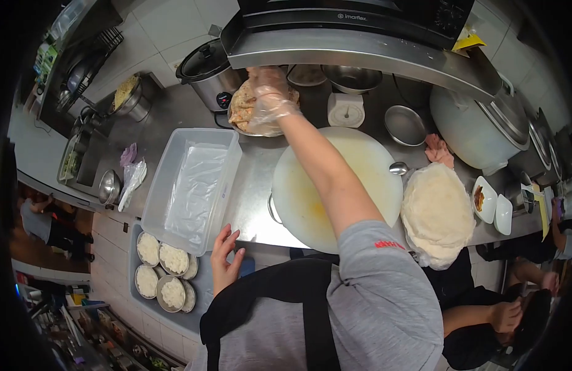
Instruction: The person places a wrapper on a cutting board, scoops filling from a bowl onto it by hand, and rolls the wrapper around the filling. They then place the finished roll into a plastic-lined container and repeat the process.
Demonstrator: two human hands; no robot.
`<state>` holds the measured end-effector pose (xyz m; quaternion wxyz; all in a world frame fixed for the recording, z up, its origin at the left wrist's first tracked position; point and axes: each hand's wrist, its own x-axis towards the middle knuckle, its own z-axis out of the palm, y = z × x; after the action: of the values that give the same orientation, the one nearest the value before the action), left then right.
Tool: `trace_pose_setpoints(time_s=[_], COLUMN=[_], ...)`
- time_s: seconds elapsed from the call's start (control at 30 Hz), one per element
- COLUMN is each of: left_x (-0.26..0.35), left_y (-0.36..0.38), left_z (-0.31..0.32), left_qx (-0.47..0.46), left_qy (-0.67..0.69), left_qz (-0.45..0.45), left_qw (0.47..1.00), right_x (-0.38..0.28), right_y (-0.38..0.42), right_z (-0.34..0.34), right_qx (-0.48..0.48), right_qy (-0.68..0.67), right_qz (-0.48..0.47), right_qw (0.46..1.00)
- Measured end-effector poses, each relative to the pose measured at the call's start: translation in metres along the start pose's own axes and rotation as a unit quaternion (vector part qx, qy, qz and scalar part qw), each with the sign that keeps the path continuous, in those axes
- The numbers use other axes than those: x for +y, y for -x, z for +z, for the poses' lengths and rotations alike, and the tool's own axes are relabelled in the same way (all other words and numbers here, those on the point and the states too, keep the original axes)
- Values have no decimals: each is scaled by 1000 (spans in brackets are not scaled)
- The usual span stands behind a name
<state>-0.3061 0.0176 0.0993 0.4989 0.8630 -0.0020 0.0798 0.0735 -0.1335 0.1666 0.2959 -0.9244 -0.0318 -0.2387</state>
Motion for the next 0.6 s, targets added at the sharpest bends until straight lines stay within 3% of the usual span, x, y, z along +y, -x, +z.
trace_pose_setpoints(time_s=[0.07,0.13,0.17,0.2,0.27,0.3,0.33,0.37,0.4,0.43,0.5,0.53,0.6], left_x=[1,6,8,9,10,9,7,6,7,8,13,16,19], left_y=[3,3,3,5,5,4,5,6,6,5,1,-1,-7], left_z=[-2,-4,-5,-5,-4,-4,-3,-2,-2,-1,6,10,14], left_qx=[1,6,11,14,20,31,16,0,7,-6,-28,-36,-55], left_qy=[3,4,7,5,7,8,5,3,7,-9,-16,-18,-23], left_qz=[2,2,1,-2,3,-1,3,7,3,18,35,46,63], left_qw=[1000,1000,1000,1000,1000,999,1000,1000,1000,1000,999,998,996], right_x=[-4,8,-2,-9,-15,4,27,48,65,65,68,86,138], right_y=[-6,-4,-4,-5,-7,-11,-14,-17,-20,-18,-5,-9,-26], right_z=[9,31,14,-3,-31,-18,-4,-15,-27,-46,-99,-107,-118], right_qx=[44,-36,-100,-102,-103,-75,-50,-144,-226,-230,-211,-206,-166], right_qy=[-37,148,117,114,-110,-328,-530,-692,-811,-807,-857,-856,-813], right_qz=[31,-103,-67,-69,117,110,103,138,172,173,110,111,-3], right_qw=[998,983,986,986,982,935,840,694,511,516,457,462,558])
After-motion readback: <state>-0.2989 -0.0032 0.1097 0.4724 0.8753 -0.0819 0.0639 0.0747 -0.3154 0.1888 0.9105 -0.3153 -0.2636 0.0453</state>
